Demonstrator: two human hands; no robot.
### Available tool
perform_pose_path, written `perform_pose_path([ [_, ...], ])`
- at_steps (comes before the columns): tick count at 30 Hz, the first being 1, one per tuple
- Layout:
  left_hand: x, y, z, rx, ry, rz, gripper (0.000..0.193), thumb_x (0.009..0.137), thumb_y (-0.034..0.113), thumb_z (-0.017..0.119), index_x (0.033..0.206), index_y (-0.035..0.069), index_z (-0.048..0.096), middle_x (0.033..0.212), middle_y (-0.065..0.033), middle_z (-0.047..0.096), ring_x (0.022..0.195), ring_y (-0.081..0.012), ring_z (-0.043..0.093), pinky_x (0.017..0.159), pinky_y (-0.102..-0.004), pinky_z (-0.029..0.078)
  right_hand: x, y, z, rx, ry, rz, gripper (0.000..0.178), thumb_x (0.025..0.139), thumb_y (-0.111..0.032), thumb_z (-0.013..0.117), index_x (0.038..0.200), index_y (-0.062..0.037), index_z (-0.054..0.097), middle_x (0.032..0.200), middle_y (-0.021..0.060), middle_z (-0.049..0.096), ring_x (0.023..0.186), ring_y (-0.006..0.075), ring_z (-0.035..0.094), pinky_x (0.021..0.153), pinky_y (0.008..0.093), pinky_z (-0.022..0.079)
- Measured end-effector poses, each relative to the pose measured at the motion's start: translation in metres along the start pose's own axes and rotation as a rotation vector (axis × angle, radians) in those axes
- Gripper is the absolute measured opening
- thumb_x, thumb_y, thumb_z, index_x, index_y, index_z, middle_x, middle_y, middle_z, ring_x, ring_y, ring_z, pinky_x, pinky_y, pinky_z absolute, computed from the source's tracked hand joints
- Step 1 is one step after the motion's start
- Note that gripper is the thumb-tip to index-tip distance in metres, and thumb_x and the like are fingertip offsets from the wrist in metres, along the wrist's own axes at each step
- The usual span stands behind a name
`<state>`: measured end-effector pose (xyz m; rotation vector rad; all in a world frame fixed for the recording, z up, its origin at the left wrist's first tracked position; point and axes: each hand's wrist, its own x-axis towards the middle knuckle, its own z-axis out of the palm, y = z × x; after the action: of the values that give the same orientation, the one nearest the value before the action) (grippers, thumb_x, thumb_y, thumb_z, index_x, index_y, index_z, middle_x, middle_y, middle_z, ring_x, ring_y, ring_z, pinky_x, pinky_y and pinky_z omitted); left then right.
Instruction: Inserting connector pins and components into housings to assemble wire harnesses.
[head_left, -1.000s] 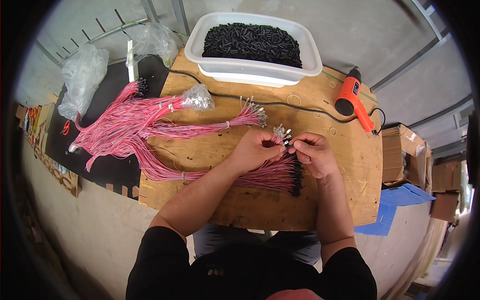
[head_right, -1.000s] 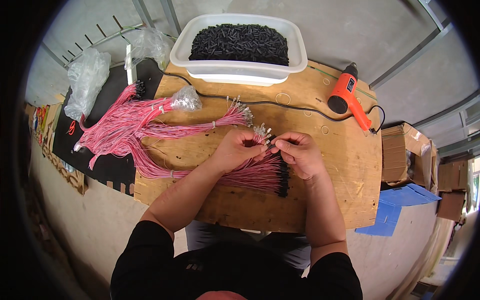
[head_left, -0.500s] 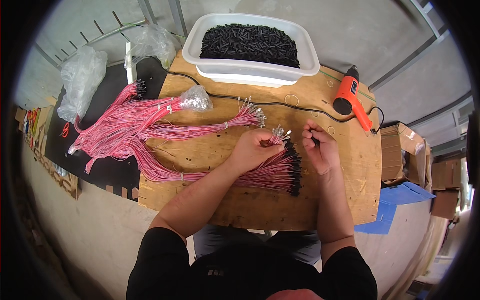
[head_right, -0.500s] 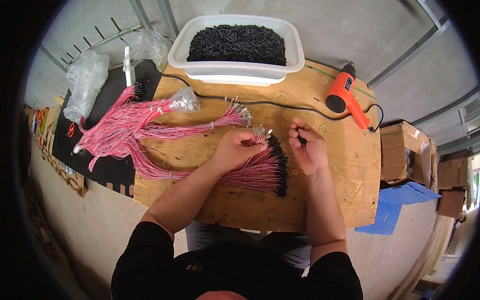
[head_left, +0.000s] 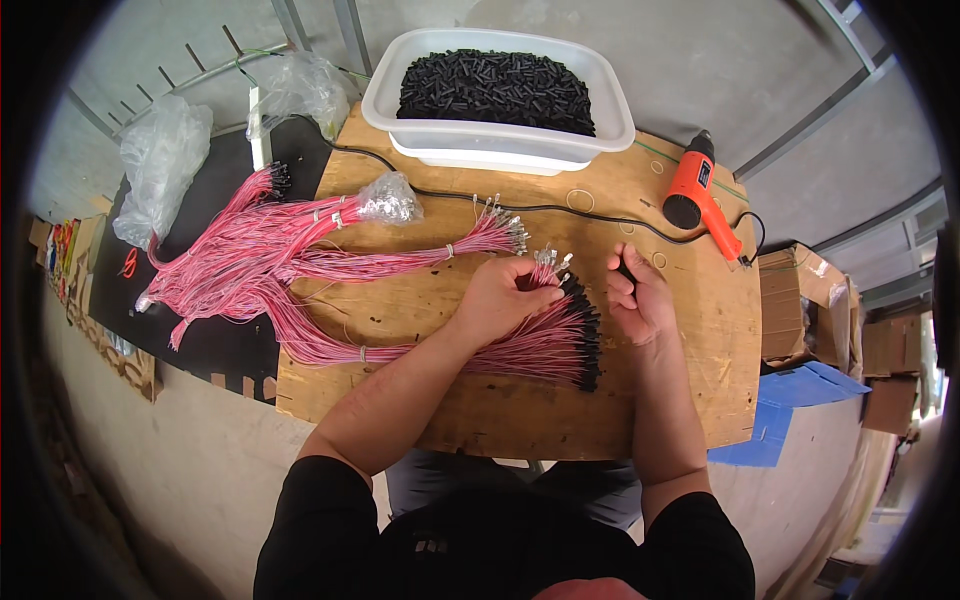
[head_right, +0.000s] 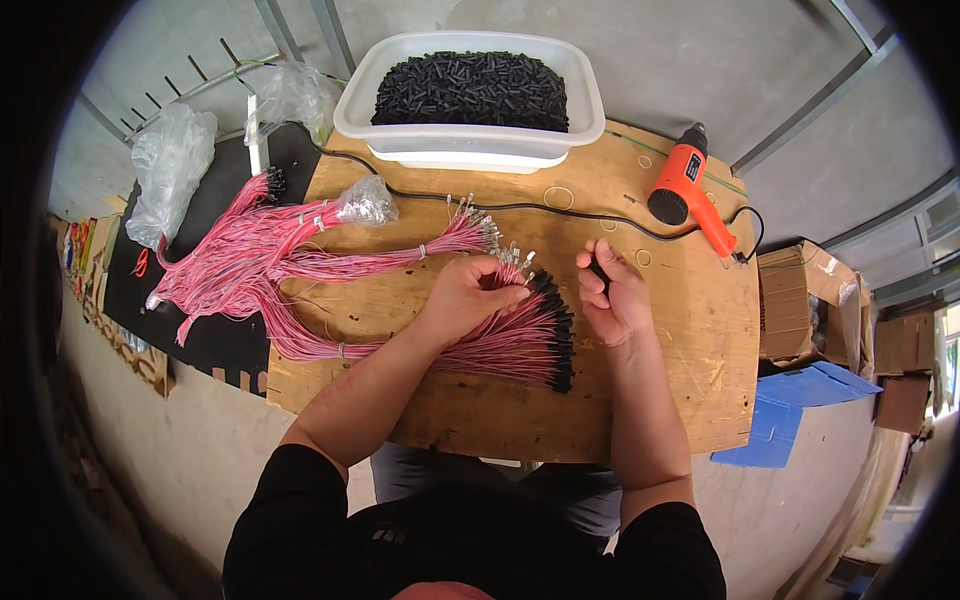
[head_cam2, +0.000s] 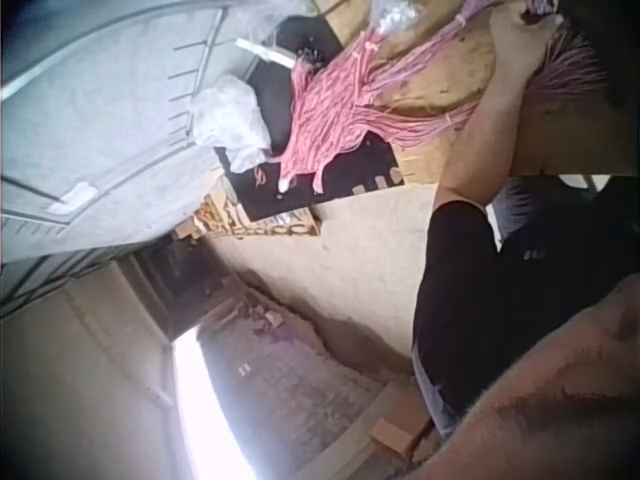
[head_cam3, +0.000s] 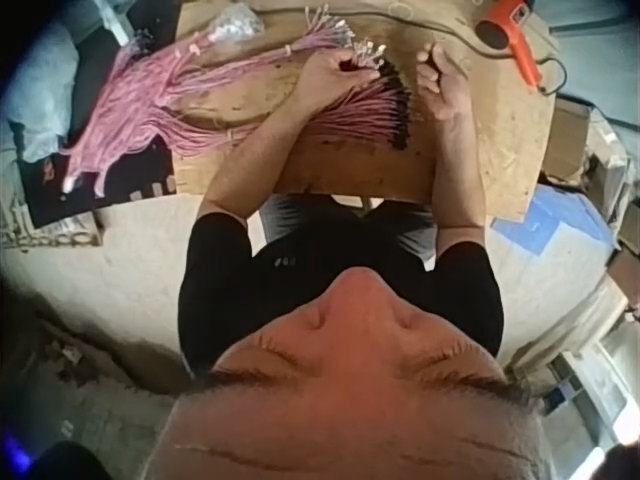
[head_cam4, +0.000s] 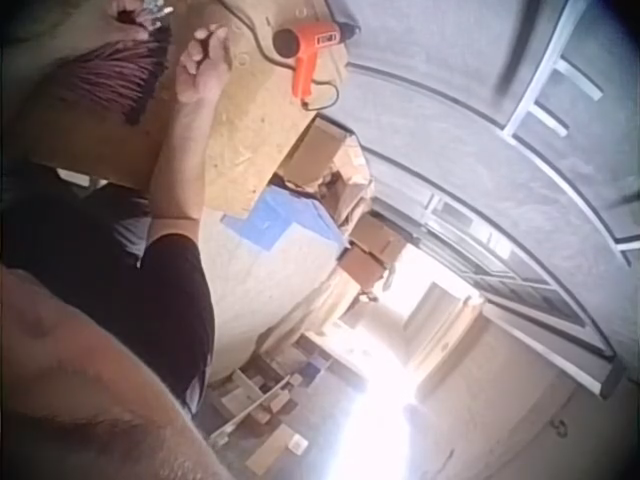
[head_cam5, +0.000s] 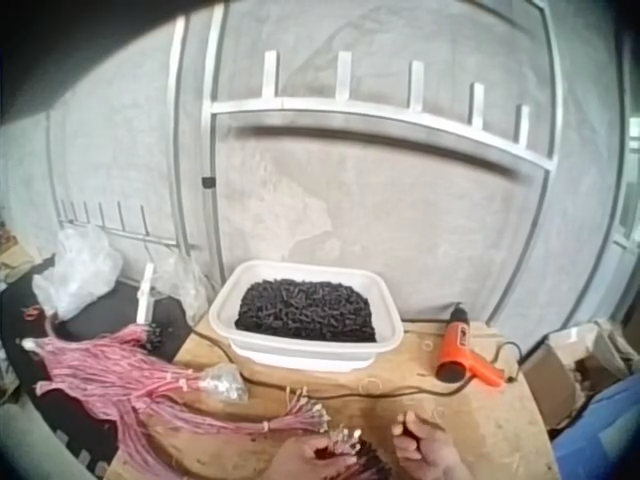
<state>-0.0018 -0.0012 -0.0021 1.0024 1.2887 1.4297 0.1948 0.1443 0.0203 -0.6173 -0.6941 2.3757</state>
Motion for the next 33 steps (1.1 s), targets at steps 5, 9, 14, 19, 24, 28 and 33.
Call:
perform_pose_path([
  [5,0.0,-0.001,0.0,-0.127,-0.013,0.031,0.01,0.09,0.007,0.075,0.094,-0.002,0.07,0.074,-0.0007,0.067,0.066,-0.0051,0.058,0.059,-0.0224,0.047,-0.001,0.001,0.015,-0.052,0.104,-0.016,0.023,0.104,-0.011,0.051,0.12,0.0033,0.058,0.097,0.0101,0.062,0.068,0.0113,0.05,0.053,0.0202,0.038],
  [9,-0.001,0.004,0.001,-0.189,-0.014,0.01,0.007,0.092,0.004,0.072,0.094,-0.002,0.069,0.075,-0.0001,0.065,0.066,-0.005,0.057,0.06,-0.022,0.046,0.002,0.003,0.007,-0.124,0.079,-0.039,0.025,0.101,-0.006,0.052,0.124,0.0039,0.058,0.098,0.0108,0.063,0.071,0.0121,0.051,0.056,0.0208,0.039],
  [14,-0.001,0.002,0.0,-0.228,-0.018,0.017,0.007,0.093,0.004,0.071,0.095,-0.002,0.069,0.076,-0.0005,0.065,0.066,-0.0051,0.057,0.06,-0.0221,0.046,0.001,0.006,0.008,-0.221,0.097,-0.058,0.027,0.096,0.0,0.061,0.123,0.0035,0.06,0.098,0.012,0.067,0.069,0.011,0.053,0.053,0.0194,0.038],
  [19,0.0,0.001,0.0,-0.22,-0.017,0.011,0.009,0.093,0.004,0.071,0.097,-0.003,0.069,0.077,-0.0006,0.066,0.067,-0.0053,0.057,0.06,-0.022,0.047,-0.002,0.008,0.011,-0.339,0.069,-0.043,0.024,0.096,0.0,0.062,0.12,0.0037,0.063,0.097,0.0112,0.069,0.064,0.008,0.051,0.05,0.0183,0.036],
  [24,-0.001,0.0,-0.002,-0.221,-0.01,-0.013,0.01,0.092,0.005,0.071,0.099,-0.003,0.069,0.078,-0.0009,0.066,0.067,-0.0055,0.058,0.06,-0.022,0.048,-0.007,0.01,0.021,-0.342,0.017,-0.022,0.021,0.097,-0.001,0.063,0.117,0.0032,0.065,0.095,0.0108,0.07,0.062,0.0058,0.048,0.05,0.0175,0.034],
  [28,-0.002,0.005,0.002,-0.255,0.002,-0.022,0.012,0.093,0.007,0.071,0.098,-0.004,0.07,0.076,-0.0013,0.066,0.066,-0.0061,0.059,0.06,-0.0223,0.049,-0.008,0.015,0.024,-0.465,0.028,-0.085,0.018,0.096,-0.003,0.065,0.113,0.0011,0.068,0.091,0.009,0.071,0.061,0.0043,0.047,0.051,0.0173,0.034],
  [33,-0.002,0.002,0.002,-0.063,0.023,0.028,0.014,0.093,0.008,0.07,0.094,-0.006,0.071,0.072,-0.0025,0.067,0.063,-0.0064,0.06,0.057,-0.0231,0.05,-0.009,0.018,0.027,-0.562,0.049,-0.118,0.015,0.094,-0.004,0.069,0.109,0.0006,0.069,0.09,0.0071,0.071,0.061,0.0033,0.046,0.053,0.0173,0.035],
])
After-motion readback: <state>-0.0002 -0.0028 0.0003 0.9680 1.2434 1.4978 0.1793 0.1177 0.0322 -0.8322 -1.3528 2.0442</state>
